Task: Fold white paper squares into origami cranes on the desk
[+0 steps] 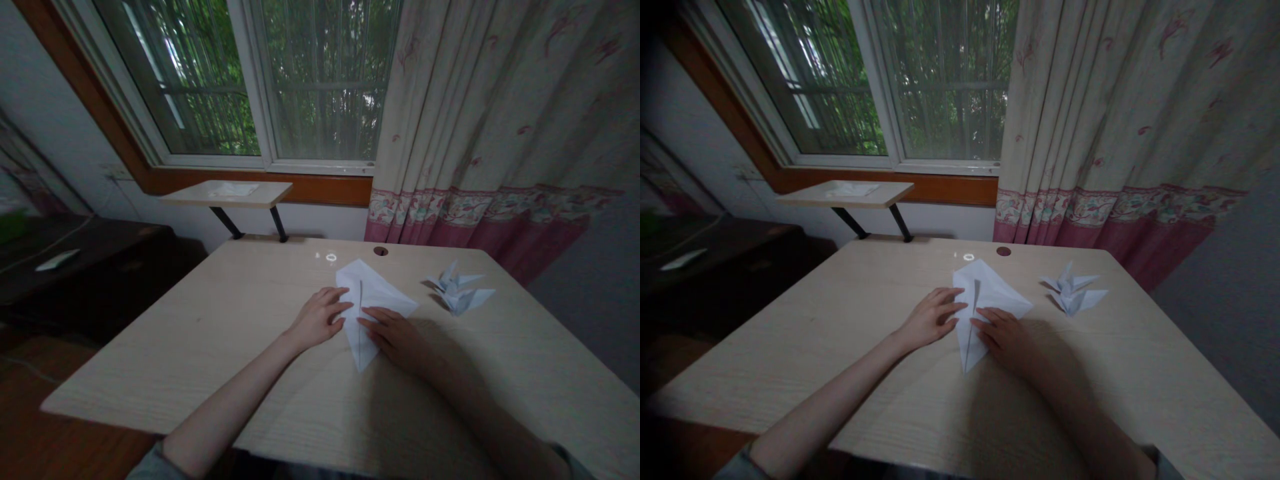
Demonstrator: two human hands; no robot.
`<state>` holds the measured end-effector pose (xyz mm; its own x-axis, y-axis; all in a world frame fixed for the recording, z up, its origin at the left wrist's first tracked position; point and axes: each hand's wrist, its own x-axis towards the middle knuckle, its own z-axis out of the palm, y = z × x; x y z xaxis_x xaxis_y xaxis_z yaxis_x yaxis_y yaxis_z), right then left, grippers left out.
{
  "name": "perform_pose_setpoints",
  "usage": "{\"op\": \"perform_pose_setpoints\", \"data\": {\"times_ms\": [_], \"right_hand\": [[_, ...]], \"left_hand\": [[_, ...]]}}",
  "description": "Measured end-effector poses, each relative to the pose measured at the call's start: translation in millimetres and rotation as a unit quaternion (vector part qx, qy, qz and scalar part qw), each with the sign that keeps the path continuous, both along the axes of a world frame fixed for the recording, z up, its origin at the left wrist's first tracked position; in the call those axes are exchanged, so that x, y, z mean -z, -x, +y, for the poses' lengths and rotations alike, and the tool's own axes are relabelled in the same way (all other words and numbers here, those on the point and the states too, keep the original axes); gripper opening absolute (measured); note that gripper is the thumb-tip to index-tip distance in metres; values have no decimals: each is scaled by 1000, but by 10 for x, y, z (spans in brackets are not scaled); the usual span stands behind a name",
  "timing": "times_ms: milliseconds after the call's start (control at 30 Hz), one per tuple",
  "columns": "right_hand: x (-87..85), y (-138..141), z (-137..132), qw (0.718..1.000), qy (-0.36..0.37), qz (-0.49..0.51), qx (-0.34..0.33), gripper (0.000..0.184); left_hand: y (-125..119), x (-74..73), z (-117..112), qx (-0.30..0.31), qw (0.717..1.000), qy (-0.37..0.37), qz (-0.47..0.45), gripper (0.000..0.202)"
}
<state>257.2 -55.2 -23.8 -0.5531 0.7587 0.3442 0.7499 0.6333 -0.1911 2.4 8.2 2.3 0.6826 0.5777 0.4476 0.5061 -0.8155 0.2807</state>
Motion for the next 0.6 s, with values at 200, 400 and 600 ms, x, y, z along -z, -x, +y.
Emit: {"op": "perform_pose_setpoints", "data": {"times_ms": [200,400,600], "right_hand": [[23,-23,18,1000,-11,1,-9,38],[35,-34,22,1000,6,1,-8,40],[27,-31,34,1000,21,7,-8,40]], "left_hand": [[18,-14,3,14,1000,26,-5,40],[26,-21,1,31,998,52,-2,47],[9,-38,-12,27,996,84,-16,58]]}}
